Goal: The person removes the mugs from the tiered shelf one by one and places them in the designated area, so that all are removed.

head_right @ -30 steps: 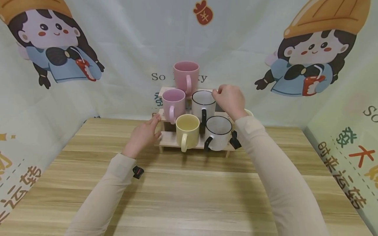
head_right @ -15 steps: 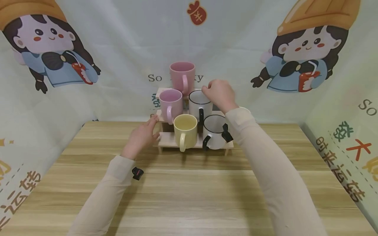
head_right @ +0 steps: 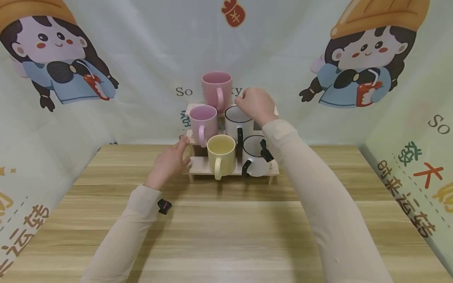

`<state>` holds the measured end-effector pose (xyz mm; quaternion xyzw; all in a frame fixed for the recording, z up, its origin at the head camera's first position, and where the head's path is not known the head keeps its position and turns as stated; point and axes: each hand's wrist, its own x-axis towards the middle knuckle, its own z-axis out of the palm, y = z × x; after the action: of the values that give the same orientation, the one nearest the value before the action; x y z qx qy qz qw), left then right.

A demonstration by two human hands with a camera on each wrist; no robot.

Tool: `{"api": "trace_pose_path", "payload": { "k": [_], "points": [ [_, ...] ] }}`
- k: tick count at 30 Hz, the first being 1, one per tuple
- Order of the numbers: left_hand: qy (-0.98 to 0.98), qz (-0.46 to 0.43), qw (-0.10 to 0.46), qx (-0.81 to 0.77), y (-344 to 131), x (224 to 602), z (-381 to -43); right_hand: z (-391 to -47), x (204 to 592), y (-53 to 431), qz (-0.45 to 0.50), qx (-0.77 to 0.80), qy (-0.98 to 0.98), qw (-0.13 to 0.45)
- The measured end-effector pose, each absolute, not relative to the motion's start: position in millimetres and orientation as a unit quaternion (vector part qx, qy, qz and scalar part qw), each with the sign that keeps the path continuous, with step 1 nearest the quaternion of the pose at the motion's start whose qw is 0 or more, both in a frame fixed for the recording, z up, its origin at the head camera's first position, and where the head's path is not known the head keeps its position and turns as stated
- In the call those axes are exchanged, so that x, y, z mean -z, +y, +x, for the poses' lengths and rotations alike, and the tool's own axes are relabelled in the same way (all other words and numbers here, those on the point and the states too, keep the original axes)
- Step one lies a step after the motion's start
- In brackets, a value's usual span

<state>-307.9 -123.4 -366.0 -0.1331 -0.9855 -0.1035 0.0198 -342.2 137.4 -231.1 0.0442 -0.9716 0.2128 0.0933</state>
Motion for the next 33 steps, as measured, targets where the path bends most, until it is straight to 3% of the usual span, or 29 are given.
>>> {"api": "trace_pose_path", "payload": {
  "k": [17, 33],
  "points": [
    [-0.986, -0.132, 0.028, 0.099, -124.4, 364.9, -309.7, -349.4, 223.1, 107.6, 0.066, -0.197, -0.971, 0.122],
    [-0.986, -0.128, 0.02, 0.108, -123.4, 363.2, -307.8, -358.2, 216.4, 91.8, 0.055, -0.194, -0.977, 0.066]
  ]
}}
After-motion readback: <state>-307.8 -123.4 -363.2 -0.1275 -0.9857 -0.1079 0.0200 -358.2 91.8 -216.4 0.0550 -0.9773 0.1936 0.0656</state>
